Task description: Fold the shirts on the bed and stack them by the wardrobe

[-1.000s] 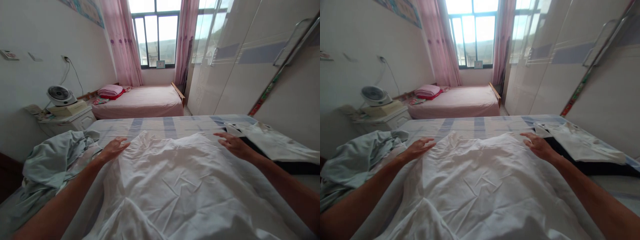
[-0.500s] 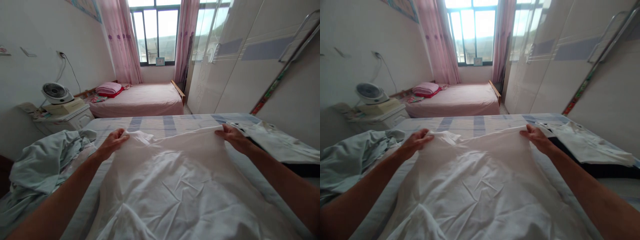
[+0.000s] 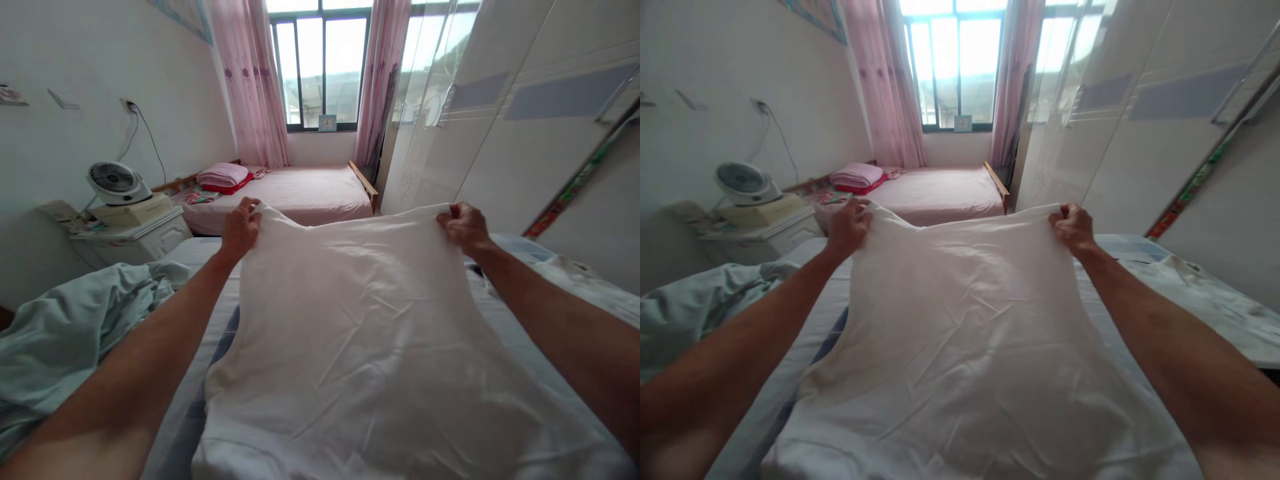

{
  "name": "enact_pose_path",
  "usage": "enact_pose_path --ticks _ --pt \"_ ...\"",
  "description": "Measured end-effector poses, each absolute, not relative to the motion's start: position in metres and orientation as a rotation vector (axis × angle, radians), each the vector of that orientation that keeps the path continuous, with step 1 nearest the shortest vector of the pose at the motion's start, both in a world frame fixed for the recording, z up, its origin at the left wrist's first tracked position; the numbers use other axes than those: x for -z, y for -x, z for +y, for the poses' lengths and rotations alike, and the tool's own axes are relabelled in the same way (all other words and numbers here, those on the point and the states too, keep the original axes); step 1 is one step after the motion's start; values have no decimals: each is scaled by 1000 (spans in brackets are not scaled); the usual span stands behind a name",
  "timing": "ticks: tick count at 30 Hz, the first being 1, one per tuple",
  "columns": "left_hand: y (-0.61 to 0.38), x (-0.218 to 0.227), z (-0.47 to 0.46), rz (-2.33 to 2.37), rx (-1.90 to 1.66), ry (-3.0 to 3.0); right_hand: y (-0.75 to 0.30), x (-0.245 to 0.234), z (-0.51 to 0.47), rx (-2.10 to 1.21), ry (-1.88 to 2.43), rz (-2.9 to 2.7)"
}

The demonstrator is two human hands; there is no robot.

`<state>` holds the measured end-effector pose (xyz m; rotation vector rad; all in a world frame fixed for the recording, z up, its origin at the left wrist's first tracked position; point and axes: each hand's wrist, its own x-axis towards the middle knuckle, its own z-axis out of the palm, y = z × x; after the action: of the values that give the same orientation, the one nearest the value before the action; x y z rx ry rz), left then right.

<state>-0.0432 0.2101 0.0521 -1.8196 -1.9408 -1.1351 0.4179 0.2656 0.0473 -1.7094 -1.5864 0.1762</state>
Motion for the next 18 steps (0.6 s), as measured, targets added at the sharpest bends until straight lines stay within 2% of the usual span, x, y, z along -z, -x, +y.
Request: enact_pose_path --ticks 4,9,11,14,18 --pt "18 -20 212 -2044 690 1856 -385 -24 258 -97 1799 -1637" --pt "-19 17 145 -1674 438 2383 -319 16 170 -72 1354 -2326" --pt "-19 34 118 -1659 353 2478 -304 34 136 -97 1303 -2524" --pt "-1 56 97 -1841 250 2436 -320 56 112 -65 1496 -2613" --pt "20 60 96 -1965 226 2371 -395 63 124 123 1981 -2371"
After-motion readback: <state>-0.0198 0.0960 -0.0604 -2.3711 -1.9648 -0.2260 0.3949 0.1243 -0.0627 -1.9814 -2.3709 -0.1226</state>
